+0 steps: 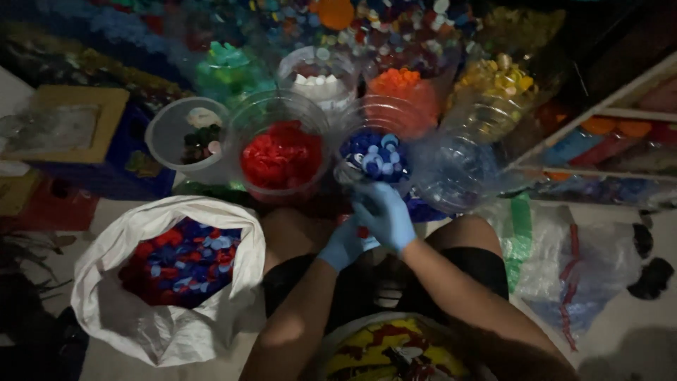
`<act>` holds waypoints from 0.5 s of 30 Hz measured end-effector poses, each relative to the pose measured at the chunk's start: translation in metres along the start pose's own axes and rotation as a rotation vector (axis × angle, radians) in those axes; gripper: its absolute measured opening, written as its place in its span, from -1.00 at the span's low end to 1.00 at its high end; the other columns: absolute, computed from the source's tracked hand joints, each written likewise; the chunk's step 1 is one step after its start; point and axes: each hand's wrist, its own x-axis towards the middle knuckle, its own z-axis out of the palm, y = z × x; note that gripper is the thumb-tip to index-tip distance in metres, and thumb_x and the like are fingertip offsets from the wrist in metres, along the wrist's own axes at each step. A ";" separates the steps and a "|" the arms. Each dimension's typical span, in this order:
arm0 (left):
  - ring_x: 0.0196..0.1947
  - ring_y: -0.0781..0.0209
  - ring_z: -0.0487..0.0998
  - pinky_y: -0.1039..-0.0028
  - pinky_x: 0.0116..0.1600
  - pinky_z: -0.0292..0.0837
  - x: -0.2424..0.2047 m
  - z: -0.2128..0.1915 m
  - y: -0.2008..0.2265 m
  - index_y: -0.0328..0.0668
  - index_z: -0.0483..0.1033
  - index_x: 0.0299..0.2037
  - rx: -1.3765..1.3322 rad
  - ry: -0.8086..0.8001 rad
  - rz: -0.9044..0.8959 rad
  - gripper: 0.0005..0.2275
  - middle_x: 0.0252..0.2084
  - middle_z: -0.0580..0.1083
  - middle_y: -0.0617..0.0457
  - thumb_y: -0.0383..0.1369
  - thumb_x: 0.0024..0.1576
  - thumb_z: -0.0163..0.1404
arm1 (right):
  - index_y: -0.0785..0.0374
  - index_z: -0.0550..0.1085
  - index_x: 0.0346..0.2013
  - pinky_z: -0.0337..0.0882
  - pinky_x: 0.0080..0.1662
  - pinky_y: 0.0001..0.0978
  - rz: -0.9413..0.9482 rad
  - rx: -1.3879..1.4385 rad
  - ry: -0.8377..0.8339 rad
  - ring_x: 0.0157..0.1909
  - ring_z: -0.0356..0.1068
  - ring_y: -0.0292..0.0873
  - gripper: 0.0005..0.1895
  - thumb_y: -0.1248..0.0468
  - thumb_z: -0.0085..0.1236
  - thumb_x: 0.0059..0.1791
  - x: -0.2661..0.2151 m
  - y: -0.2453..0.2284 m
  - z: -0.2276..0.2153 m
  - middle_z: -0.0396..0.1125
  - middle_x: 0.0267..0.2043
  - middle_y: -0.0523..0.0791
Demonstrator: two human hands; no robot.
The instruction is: The person sits on the floor and sorts plastic bottle caps from a white sack into clear plastic containers by color. They pick up caps, separate them, and place them into specific containers for red, blue, white, and other colors.
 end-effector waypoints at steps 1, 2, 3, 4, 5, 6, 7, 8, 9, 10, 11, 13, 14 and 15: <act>0.23 -0.15 0.46 -0.20 0.24 0.42 -0.013 0.013 0.003 -0.16 0.42 0.24 -0.065 0.098 -0.055 -0.61 0.27 0.43 -0.13 -0.29 0.23 0.15 | -0.01 0.59 0.04 0.43 0.11 0.01 0.144 -0.007 -0.048 0.12 0.39 0.19 -0.66 0.13 0.30 -0.04 -0.023 0.006 -0.007 0.48 -0.02 0.01; 0.24 -0.03 0.45 -0.09 0.27 0.43 -0.026 0.026 0.010 -0.15 0.41 0.25 -0.125 0.197 -0.104 -0.59 0.25 0.44 -0.06 -0.36 0.20 0.16 | 0.00 0.57 0.06 0.42 0.14 0.07 0.284 -0.009 -0.093 0.20 0.34 0.22 -0.63 0.07 0.30 -0.03 -0.043 0.012 -0.012 0.46 0.02 0.05; 0.24 -0.03 0.45 -0.09 0.27 0.43 -0.021 0.016 0.008 -0.15 0.41 0.25 -0.116 0.199 -0.110 -0.59 0.25 0.44 -0.06 -0.36 0.20 0.16 | 0.00 0.57 0.06 0.42 0.14 0.07 0.292 -0.009 -0.084 0.20 0.34 0.22 -0.63 0.07 0.30 -0.03 -0.061 0.017 -0.016 0.46 0.02 0.05; 0.14 -0.10 0.51 -0.09 0.21 0.48 -0.015 0.007 0.006 -0.26 0.48 0.11 0.027 0.127 -0.012 -0.69 0.14 0.49 -0.16 -0.28 0.24 0.11 | 0.00 0.59 0.03 0.38 0.21 0.06 0.415 0.031 -0.103 0.26 0.32 0.21 -0.68 0.11 0.26 -0.01 -0.079 0.023 -0.021 0.48 0.04 0.03; 0.04 -0.16 0.57 -0.08 0.15 0.52 -0.008 -0.002 0.003 -0.37 0.56 -0.03 0.168 0.052 0.085 -0.69 0.03 0.54 -0.26 -0.20 0.28 0.05 | 0.01 0.61 0.00 0.35 0.27 0.04 0.537 0.072 -0.122 0.31 0.30 0.19 -0.73 0.14 0.23 0.01 -0.097 0.029 -0.025 0.50 0.05 0.01; 0.04 -0.16 0.57 -0.08 0.15 0.52 -0.027 0.011 0.005 -0.37 0.56 -0.03 0.175 0.053 0.072 -0.69 0.03 0.54 -0.26 -0.20 0.28 0.05 | 0.01 0.61 0.00 0.35 0.27 0.04 0.550 0.071 -0.115 0.31 0.30 0.19 -0.73 0.14 0.23 0.01 -0.102 0.030 -0.028 0.50 0.05 0.01; 0.02 -0.11 0.57 0.04 0.09 0.54 -0.044 0.023 0.007 -0.32 0.57 0.02 0.313 0.008 0.048 -0.59 0.06 0.54 -0.25 -0.06 0.28 -0.01 | 0.04 0.61 0.01 0.32 0.31 0.06 0.582 0.084 -0.164 0.33 0.30 0.17 -0.69 0.15 0.28 -0.03 -0.108 0.031 -0.031 0.50 0.07 0.01; 0.00 -0.06 0.57 0.17 0.02 0.56 -0.063 0.036 0.008 -0.28 0.58 0.08 0.450 -0.038 0.022 -0.49 0.08 0.55 -0.24 0.07 0.28 -0.07 | 0.07 0.60 0.02 0.29 0.34 0.08 0.615 0.098 -0.214 0.35 0.29 0.15 -0.65 0.15 0.33 -0.06 -0.115 0.031 -0.036 0.51 0.08 0.01; 0.00 -0.06 0.57 0.17 0.02 0.56 -0.065 0.037 0.008 -0.28 0.58 0.08 0.455 -0.037 0.006 -0.49 0.08 0.55 -0.24 0.07 0.28 -0.07 | 0.07 0.60 0.02 0.29 0.34 0.08 0.630 0.098 -0.208 0.35 0.29 0.15 -0.65 0.15 0.33 -0.06 -0.116 0.035 -0.030 0.51 0.08 0.01; 0.05 -0.02 0.56 0.21 0.12 0.50 -0.067 0.038 0.011 -0.25 0.58 0.09 0.450 -0.051 0.009 -0.53 0.13 0.52 -0.23 0.03 0.28 -0.03 | 0.03 0.59 0.01 0.35 0.26 0.05 0.510 0.029 -0.191 0.25 0.35 0.17 -0.63 0.11 0.34 -0.08 -0.115 0.040 -0.025 0.50 0.05 0.00; 0.10 0.01 0.54 0.25 0.22 0.44 -0.068 0.040 0.013 -0.22 0.59 0.09 0.445 -0.065 0.012 -0.56 0.18 0.50 -0.21 0.00 0.27 0.01 | -0.02 0.57 0.01 0.41 0.18 0.02 0.390 -0.041 -0.174 0.15 0.41 0.18 -0.61 0.08 0.35 -0.10 -0.114 0.045 -0.019 0.50 0.01 0.00; 0.12 -0.04 0.53 0.16 0.23 0.43 -0.041 0.019 0.009 -0.26 0.57 0.12 0.424 -0.108 -0.009 -0.56 0.20 0.47 -0.27 -0.03 0.30 -0.02 | 0.02 0.56 0.00 0.42 0.15 0.04 0.344 -0.074 -0.182 0.13 0.41 0.21 -0.59 0.07 0.38 -0.12 -0.106 0.039 -0.014 0.49 0.01 0.01; 0.13 -0.09 0.52 0.07 0.24 0.43 -0.028 0.008 0.010 -0.29 0.55 0.14 0.396 -0.150 -0.019 -0.57 0.22 0.45 -0.32 -0.06 0.32 -0.05 | 0.06 0.56 0.00 0.43 0.13 0.06 0.287 -0.107 -0.198 0.11 0.41 0.23 -0.56 0.07 0.40 -0.14 -0.101 0.036 -0.010 0.49 0.01 0.03; 0.13 -0.09 0.52 0.07 0.24 0.43 -0.027 -0.001 0.009 -0.29 0.55 0.14 0.400 -0.151 -0.021 -0.57 0.22 0.45 -0.32 -0.06 0.32 -0.05 | 0.06 0.56 0.00 0.43 0.13 0.06 0.288 -0.106 -0.193 0.11 0.41 0.23 -0.56 0.07 0.40 -0.14 -0.103 0.043 -0.006 0.49 0.01 0.03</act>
